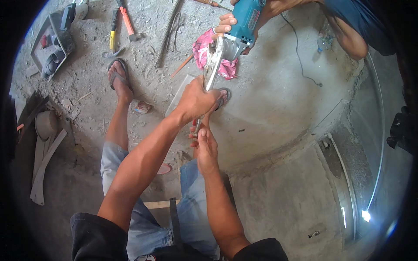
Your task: The person holds a locking plier while another person uses an angle grinder to sharpen or smooth the metal jaw, then the person uses a pencil to mark a small metal piece and a larger tile.
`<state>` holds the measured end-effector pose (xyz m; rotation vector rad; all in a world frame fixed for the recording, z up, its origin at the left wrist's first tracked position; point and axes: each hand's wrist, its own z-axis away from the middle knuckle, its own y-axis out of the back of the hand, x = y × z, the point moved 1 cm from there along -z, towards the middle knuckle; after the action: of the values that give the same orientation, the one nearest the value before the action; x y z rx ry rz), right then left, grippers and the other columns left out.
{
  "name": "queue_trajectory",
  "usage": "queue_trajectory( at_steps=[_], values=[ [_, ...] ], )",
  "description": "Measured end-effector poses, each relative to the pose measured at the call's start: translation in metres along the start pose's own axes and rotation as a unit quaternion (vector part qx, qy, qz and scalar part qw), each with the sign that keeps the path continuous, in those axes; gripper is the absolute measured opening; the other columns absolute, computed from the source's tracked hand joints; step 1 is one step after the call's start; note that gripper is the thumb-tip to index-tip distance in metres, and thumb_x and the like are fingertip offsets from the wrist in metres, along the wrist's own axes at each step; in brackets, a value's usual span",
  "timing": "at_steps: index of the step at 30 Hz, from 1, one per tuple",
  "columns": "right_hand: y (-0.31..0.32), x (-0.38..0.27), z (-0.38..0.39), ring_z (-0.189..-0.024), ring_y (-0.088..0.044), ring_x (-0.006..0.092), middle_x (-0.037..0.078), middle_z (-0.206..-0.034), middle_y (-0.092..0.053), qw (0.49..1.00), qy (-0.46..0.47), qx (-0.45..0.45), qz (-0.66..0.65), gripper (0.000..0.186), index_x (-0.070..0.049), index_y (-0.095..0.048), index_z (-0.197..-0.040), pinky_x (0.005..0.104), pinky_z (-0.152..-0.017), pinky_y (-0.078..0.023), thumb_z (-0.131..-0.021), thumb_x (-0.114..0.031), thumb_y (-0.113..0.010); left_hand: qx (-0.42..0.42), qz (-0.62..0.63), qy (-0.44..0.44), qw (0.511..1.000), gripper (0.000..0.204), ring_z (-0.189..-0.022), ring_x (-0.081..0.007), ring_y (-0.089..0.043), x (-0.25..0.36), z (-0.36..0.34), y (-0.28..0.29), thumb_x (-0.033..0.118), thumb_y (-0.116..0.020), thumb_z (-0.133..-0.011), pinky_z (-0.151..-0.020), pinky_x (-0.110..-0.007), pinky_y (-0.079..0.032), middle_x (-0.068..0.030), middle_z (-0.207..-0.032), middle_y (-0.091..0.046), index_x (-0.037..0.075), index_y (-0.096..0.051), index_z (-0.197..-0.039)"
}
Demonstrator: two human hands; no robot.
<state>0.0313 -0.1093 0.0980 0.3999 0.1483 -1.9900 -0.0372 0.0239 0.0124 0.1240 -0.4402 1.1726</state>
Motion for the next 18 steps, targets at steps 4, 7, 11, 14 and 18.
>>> queue_trajectory(
  at_steps=[4,7,11,14,18],
  values=[
    [-0.001,-0.004,-0.007,-0.093,-0.052,0.0082,0.0,-0.102,-0.056,0.998,-0.021,-0.031,0.05,0.039,-0.004,-0.05,-0.121,0.0253,-0.08,-0.041,-0.095,-0.032,-0.055,-0.001,0.004,-0.005,1.0,0.045,-0.093,-0.0444,-0.062,-0.002,0.001,-0.004,0.025,-0.058,-0.073,-0.087,-0.045,-0.046,-0.0313,-0.093,-0.063,-0.007,-0.054,-0.104],
    [-0.007,-0.015,-0.023,-0.094,-0.053,0.0091,0.001,-0.102,-0.057,0.994,0.035,-0.063,0.086,0.029,-0.002,-0.053,-0.116,0.0268,-0.083,-0.042,-0.093,-0.021,-0.056,0.0,0.003,-0.002,1.0,0.045,-0.093,-0.0445,-0.062,0.0,-0.001,-0.002,0.025,-0.058,-0.073,-0.087,-0.045,-0.046,-0.0317,-0.093,-0.063,-0.008,-0.054,-0.103],
    [-0.021,-0.032,-0.053,-0.091,-0.055,0.0115,0.005,-0.103,-0.057,0.964,0.031,-0.061,0.257,0.027,0.001,-0.052,-0.114,0.0274,-0.08,-0.046,-0.088,-0.006,-0.054,0.014,-0.028,-0.012,0.999,0.046,-0.093,-0.0448,-0.061,0.001,0.001,-0.003,0.025,-0.059,-0.073,-0.087,-0.046,-0.046,-0.0329,-0.093,-0.062,-0.01,-0.053,-0.102],
    [-0.029,-0.026,-0.057,-0.087,-0.057,0.0135,0.007,-0.104,-0.057,0.979,0.037,-0.011,0.199,0.027,0.002,-0.051,-0.115,0.0271,-0.076,-0.049,-0.09,-0.01,-0.053,0.024,-0.045,-0.013,0.999,0.046,-0.093,-0.0459,-0.061,0.002,0.001,-0.004,0.024,-0.06,-0.073,-0.088,-0.047,-0.046,-0.034,-0.093,-0.062,-0.012,-0.052,-0.101],
    [-0.033,-0.014,-0.069,-0.087,-0.058,0.0156,0.006,-0.1,-0.057,0.995,-0.019,0.092,0.011,0.027,-0.001,-0.05,-0.115,0.0304,-0.076,-0.05,-0.093,-0.016,-0.051,0.035,-0.061,-0.018,0.997,0.044,-0.093,-0.0474,-0.06,0.002,0.001,-0.007,0.022,-0.06,-0.073,-0.087,-0.048,-0.046,-0.0344,-0.092,-0.062,-0.012,-0.052,-0.1]
  ],
)
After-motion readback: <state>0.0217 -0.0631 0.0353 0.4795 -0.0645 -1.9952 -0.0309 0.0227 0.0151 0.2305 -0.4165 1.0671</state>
